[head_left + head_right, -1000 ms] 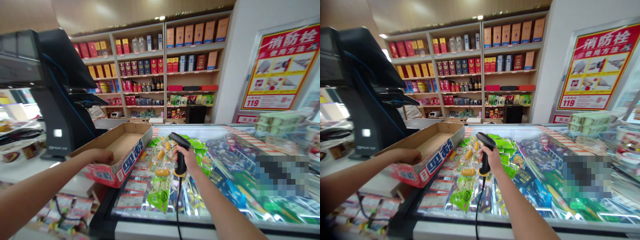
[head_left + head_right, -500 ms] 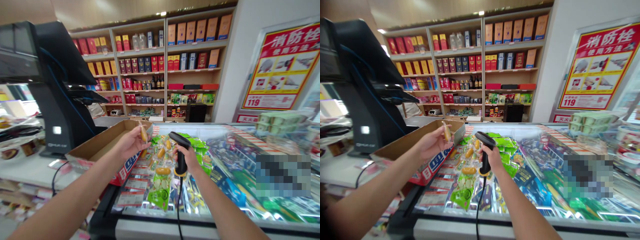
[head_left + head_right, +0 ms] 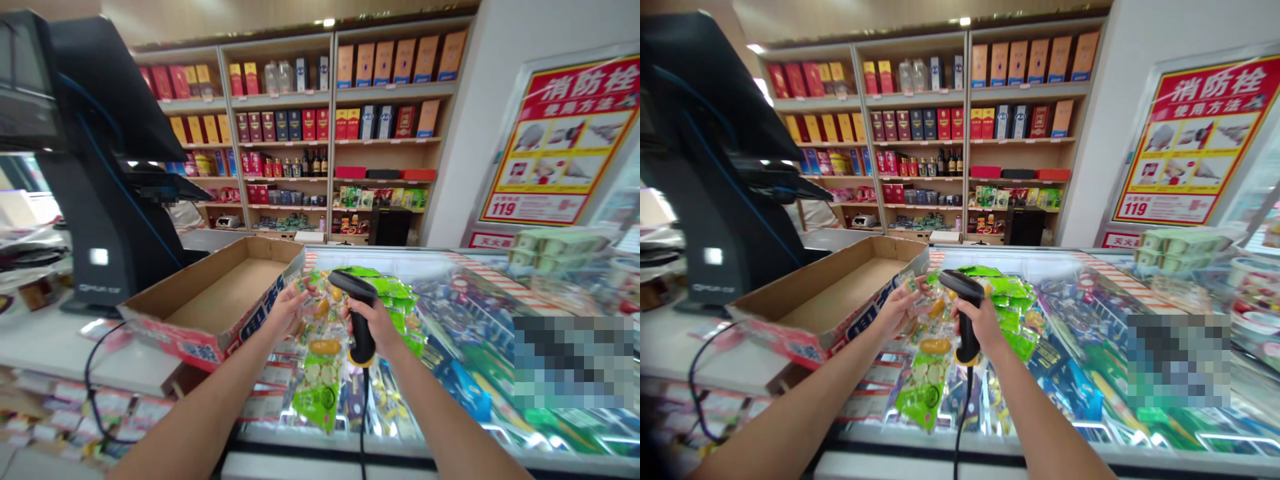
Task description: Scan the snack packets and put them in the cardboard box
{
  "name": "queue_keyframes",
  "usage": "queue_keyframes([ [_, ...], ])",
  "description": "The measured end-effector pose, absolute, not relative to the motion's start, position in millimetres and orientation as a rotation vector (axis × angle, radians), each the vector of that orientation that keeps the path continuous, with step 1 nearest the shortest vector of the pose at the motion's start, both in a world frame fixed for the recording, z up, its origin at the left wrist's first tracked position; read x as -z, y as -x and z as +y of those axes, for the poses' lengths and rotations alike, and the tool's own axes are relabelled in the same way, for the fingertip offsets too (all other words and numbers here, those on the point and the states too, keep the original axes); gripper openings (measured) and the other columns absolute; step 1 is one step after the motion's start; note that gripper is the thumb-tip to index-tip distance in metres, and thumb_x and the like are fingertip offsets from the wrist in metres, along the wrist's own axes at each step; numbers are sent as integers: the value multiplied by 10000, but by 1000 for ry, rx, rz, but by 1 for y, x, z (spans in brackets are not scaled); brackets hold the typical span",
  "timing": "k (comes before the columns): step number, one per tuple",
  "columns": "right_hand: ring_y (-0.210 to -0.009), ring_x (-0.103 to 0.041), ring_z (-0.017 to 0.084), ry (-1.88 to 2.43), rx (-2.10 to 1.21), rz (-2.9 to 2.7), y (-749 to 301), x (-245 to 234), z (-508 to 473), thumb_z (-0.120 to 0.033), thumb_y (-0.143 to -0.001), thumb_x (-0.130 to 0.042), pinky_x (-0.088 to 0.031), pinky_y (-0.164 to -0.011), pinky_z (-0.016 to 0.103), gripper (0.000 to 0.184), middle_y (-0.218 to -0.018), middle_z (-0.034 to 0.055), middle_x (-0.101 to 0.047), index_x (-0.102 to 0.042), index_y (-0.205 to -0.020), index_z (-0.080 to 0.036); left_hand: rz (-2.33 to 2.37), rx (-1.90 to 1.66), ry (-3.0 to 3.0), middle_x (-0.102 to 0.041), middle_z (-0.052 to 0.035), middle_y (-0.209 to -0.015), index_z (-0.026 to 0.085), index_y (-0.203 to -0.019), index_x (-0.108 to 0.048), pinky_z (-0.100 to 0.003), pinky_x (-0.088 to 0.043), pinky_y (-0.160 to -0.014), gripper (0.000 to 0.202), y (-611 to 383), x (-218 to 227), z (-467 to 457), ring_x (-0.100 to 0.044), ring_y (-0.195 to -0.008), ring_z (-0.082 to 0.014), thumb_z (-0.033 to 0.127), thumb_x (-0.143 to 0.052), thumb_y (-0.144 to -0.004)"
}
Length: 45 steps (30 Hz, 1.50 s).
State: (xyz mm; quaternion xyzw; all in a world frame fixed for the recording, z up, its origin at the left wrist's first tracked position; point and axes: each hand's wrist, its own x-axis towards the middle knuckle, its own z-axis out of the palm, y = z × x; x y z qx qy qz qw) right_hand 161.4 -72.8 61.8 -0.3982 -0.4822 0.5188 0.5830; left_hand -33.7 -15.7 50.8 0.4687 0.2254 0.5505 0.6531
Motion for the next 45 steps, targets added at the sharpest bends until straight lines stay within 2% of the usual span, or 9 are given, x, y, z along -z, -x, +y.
queue_keyframes([
  [5,-355,-547,126,939,-1270,-1254,-156,-62,-78,-379,-668,-709,-414,-354,218,240,-505,23,-630,-646,-622,-152,513,-1322,-1001,-724,-46,-916,194,-1084,-529,-339,-596,-743,441,35,-45,-11,-719,-800,-192,370,-757,-750],
  [10,-332,-542,125,981,-1248,-1370,-154,-59,-79,-355,-647,-727,-413,-332,215,229,-530,33,-646,-642,-591,-150,471,-1469,-955,-700,-75,-1072,216,-1075,-500,-377,-559,-868,436,35,-43,-5,-673,-1050,-228,387,-745,-759],
  [12,-327,-535,121,1009,-1212,-1429,-154,-58,-79,-333,-649,-727,-412,-333,210,208,-516,29,-643,-643,-585,-154,466,-1528,-930,-695,-71,-1071,217,-1071,-493,-388,-549,-890,441,36,-43,-3,-661,-1079,-234,379,-751,-752],
  [20,-325,-530,145,1103,-1151,-1543,-153,-59,-82,-340,-684,-690,-427,-359,242,230,-401,17,-579,-643,-545,-163,464,-1522,-933,-697,-50,-1009,218,-1087,-491,-424,-533,-925,426,34,-45,-7,-671,-1059,-238,374,-733,-773],
  [26,-316,-517,142,1090,-1150,-1571,-154,-59,-82,-328,-714,-681,-423,-371,246,242,-382,16,-576,-659,-534,-168,455,-1484,-941,-711,-52,-980,222,-1063,-503,-401,-548,-890,439,32,-48,-11,-687,-1016,-240,388,-756,-745],
  [40,-325,-535,142,1053,-1182,-1551,-154,-54,-79,-341,-700,-706,-424,-363,232,254,-390,13,-571,-655,-529,-160,463,-1474,-972,-711,-44,-933,229,-1045,-535,-397,-533,-875,469,30,-48,-14,-667,-1040,-255,425,-778,-694],
  [45,-340,-543,127,992,-1193,-1348,-154,-57,-77,-367,-668,-716,-427,-355,228,235,-518,24,-642,-653,-596,-153,530,-1536,-1091,-714,-52,-937,217,-1043,-595,-400,-489,-944,439,31,-45,-10,-656,-1035,-246,411,-777,-694],
])
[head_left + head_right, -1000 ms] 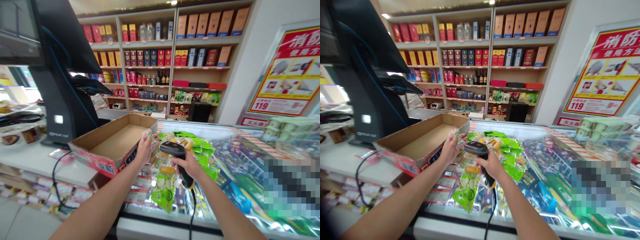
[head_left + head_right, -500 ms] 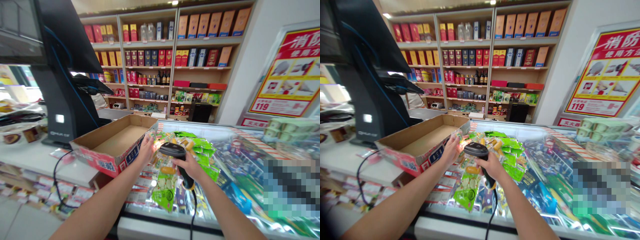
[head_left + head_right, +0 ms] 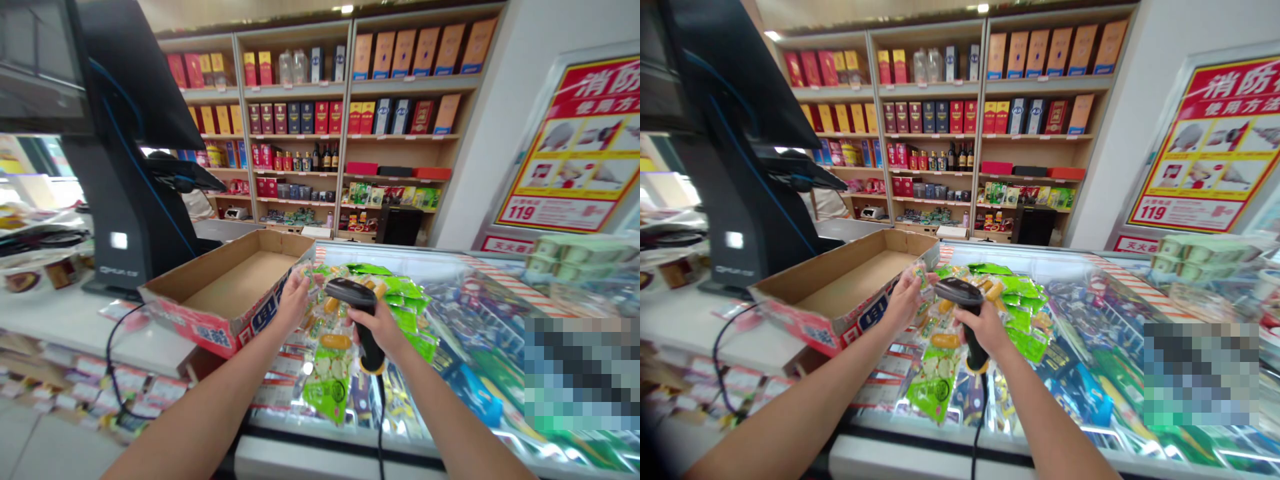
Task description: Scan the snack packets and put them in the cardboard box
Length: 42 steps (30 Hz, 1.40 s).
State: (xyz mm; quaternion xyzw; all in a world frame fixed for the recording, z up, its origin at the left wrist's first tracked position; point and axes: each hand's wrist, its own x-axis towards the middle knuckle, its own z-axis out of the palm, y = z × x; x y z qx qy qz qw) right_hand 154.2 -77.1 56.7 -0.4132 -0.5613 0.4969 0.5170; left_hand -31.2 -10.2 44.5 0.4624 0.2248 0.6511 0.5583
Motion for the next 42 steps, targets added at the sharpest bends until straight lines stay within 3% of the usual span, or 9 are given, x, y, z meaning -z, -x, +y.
queue_keyframes([
  [4,-374,-548,117,876,-1208,-1017,-161,-63,-73,-385,-657,-729,-454,-372,230,250,-575,14,-657,-655,-700,-151,675,-1554,-1480,-709,-77,-1041,214,-1007,-704,-406,-407,-1056,328,32,-38,-12,-608,-1092,-256,313,-766,-700],
  [8,-375,-534,114,807,-1159,-804,-169,-67,-67,-370,-605,-764,-454,-363,233,270,-549,-1,-632,-624,-696,-157,678,-1326,-2039,-664,-116,-1189,247,-1024,-744,-457,-370,-1100,290,29,-31,-19,-572,-1175,-283,256,-701,-737],
  [11,-370,-531,114,803,-1134,-756,-171,-67,-63,-365,-606,-760,-450,-361,234,265,-542,-6,-626,-610,-696,-165,678,-1087,-2423,-535,-125,-1399,245,-1078,-732,-520,-279,-1154,355,28,-31,-25,-419,-1358,-327,222,-671,-729],
  [15,-361,-522,116,803,-1131,-715,-171,-66,-61,-367,-596,-756,-441,-352,238,263,-523,-5,-620,-595,-674,-174,774,-725,-2724,-290,-161,-1567,209,-1330,-581,-585,-149,-1175,668,28,-46,-41,-207,-1452,-396,282,-727,-682],
  [18,-361,-517,122,793,-1134,-674,-171,-66,-60,-360,-572,-764,-429,-340,246,261,-514,-11,-616,-588,-660,-189,811,-449,-2866,-183,-175,-1598,251,-1492,-355,-678,-76,-1129,992,32,-53,-67,-105,-1457,-447,483,-776,-624],
  [20,-369,-520,130,784,-1137,-664,-171,-66,-60,-353,-576,-766,-426,-341,256,250,-514,-17,-610,-590,-664,-199,798,-283,-2952,-134,-160,-1610,304,-1519,-271,-717,-37,-1098,1082,39,-48,-85,-80,-1455,-461,617,-749,-600],
  [27,-376,-516,132,752,-1158,-667,-171,-68,-61,-357,-565,-782,-434,-351,267,263,-525,-10,-612,-595,-658,-196,1036,-100,-3034,-109,-179,-1608,311,-1539,-174,-720,-61,-1087,928,57,-11,-94,-77,-1464,-435,735,-487,-776],
  [42,-352,-522,114,751,-1158,-699,-171,-57,-57,-333,-619,-768,-434,-337,224,249,-518,-16,-619,-611,-716,-164,1331,-305,-3069,-99,-161,-1616,278,-1521,-270,-663,-127,-1119,817,0,-2,-45,-50,-1476,-398,687,-450,-838],
])
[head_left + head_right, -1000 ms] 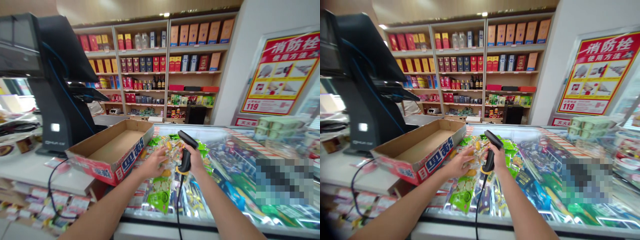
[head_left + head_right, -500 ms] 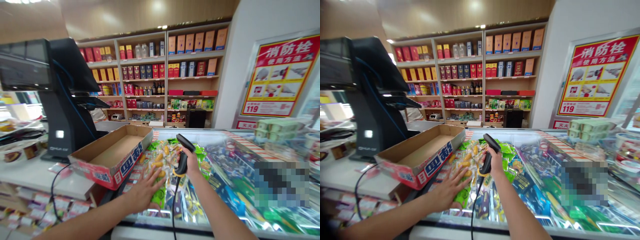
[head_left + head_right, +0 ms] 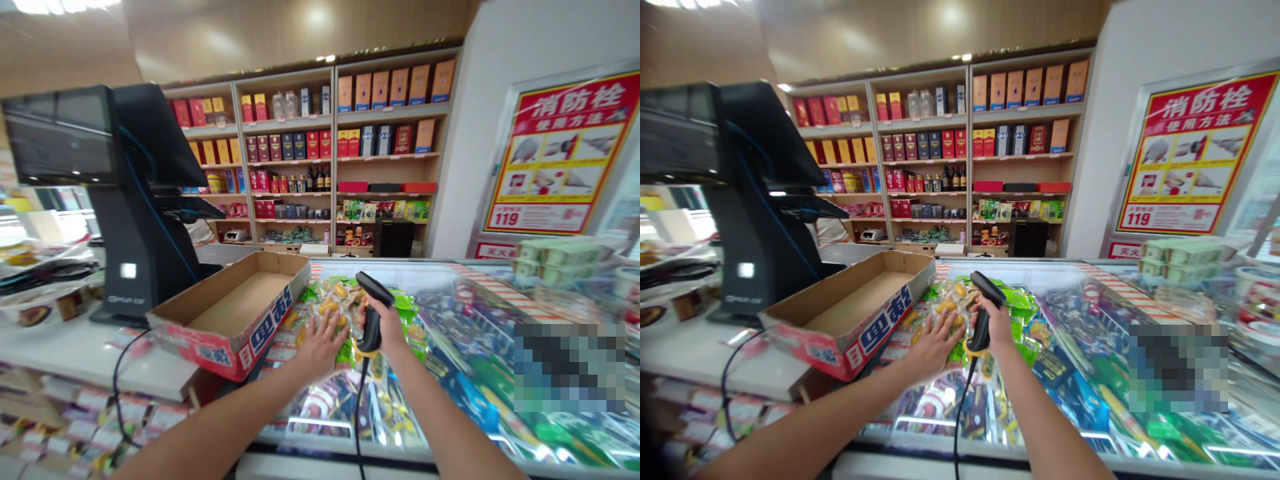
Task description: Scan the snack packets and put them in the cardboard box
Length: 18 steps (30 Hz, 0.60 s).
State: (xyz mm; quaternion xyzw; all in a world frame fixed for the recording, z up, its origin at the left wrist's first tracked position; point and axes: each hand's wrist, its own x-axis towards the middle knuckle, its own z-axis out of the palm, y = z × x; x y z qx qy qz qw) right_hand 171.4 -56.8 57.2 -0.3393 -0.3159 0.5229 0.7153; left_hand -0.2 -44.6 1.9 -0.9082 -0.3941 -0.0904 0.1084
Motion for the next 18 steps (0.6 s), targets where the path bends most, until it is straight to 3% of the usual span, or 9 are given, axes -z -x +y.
queue_keyframes([
  [4,-357,-523,110,797,-1170,-709,-172,-59,-55,-328,-635,-764,-450,-348,222,246,-507,-13,-612,-595,-700,-162,-1143,353,2695,-143,-154,-1612,291,-1489,-341,-624,-191,-1128,915,11,-28,-67,-143,-1471,-383,670,-643,-712],
  [8,-357,-522,106,807,-1204,-740,-174,-73,-68,-291,-671,-747,-441,-343,213,206,-514,-8,-607,-595,-703,-155,-1224,649,2408,-383,-143,-1526,222,-1371,-510,-541,-204,-1166,640,71,-66,-96,-304,-1432,-315,482,-631,-799],
  [11,-370,-534,102,826,-1349,-715,-178,-79,-99,-264,-723,-708,-455,-356,207,151,-537,0,-617,-611,-711,-148,-1451,680,2124,-552,-191,-1374,158,-1289,-574,-611,-188,-1136,580,132,-87,-106,-390,-1369,-368,484,-594,-809],
  [13,-403,-552,94,808,-1489,-622,-182,-73,-127,-274,-759,-690,-495,-401,207,140,-598,8,-646,-626,-737,-151,-1590,554,2090,-653,-192,-1219,149,-1207,-622,-594,-289,-1079,507,161,-94,-110,-525,-1239,-368,466,-584,-813],
  [15,-479,-606,107,775,-1547,-509,-186,-59,-157,-263,-754,-708,-556,-503,221,133,-658,28,-675,-637,-744,-150,-1634,393,2209,-711,-148,-1060,172,-1089,-673,-488,-410,-974,346,172,-95,-113,-630,-1058,-312,377,-568,-830],
  [18,-595,-675,151,747,-1596,-427,-191,-31,-195,-237,-711,-760,-609,-728,321,146,-740,55,-714,-658,-758,-144,-1553,293,2361,-718,-103,-934,194,-931,-700,-380,-437,-837,201,160,-88,-122,-645,-931,-249,233,-516,-858],
])
